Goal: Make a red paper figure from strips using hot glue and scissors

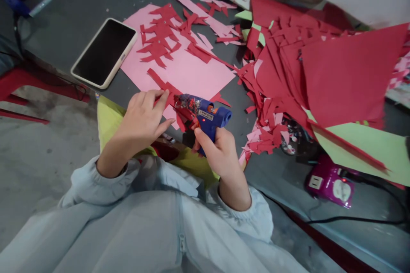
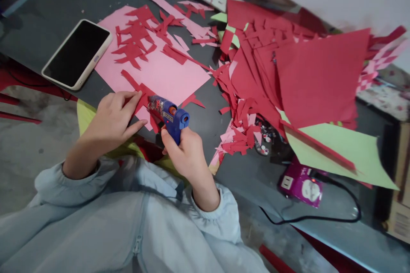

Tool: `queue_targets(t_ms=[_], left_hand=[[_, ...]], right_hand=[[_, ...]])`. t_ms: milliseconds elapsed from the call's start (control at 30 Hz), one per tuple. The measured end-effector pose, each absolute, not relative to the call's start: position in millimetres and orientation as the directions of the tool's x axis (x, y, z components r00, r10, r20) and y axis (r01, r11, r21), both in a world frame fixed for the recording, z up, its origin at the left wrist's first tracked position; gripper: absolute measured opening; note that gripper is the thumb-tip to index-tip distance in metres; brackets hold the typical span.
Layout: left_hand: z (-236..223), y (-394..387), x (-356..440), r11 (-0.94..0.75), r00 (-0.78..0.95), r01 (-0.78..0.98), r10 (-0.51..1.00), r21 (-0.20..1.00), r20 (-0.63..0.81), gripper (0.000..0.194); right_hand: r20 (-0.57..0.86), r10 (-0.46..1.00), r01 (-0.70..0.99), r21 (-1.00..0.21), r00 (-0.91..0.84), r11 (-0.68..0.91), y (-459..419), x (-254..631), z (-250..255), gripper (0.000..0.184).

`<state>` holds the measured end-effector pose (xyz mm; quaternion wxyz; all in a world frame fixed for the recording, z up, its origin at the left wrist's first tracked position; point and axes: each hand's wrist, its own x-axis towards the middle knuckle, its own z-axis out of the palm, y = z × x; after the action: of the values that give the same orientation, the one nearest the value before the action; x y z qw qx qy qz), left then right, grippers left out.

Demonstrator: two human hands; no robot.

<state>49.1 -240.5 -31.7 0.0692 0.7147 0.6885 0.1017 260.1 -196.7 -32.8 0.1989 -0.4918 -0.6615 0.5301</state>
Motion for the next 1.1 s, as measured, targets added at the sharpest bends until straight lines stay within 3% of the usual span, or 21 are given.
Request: queue_targets(t_ms=[200, 467, 1100], left_hand=[[-36.6, -242.1, 49.4, -0.063, 0.044, 0.964, 0.996, 0.259, 0.080, 0.066], [-39.1, -242.7, 50.0, -0.071, 0.048, 0.962, 0.995, 0.264, 0.092, 0.066], [-37.3, -243.7, 53.3, -0.053, 0.032, 0.960, 0.996, 0.274, 0.080, 0.063]], right_hand=[[-0.240, 0.853, 0.464, -0.886, -0.463, 0.003, -195.9, 258.3, -32.9, 0.029], [-0.265, 0.846, 0.477, -0.879, -0.462, -0.015, -195.9, 259.3, -34.0, 0.041], [-0.272, 0.848, 0.432, -0.900, -0.455, -0.057, -197.1, 261.0, -38.1, 0.041]])
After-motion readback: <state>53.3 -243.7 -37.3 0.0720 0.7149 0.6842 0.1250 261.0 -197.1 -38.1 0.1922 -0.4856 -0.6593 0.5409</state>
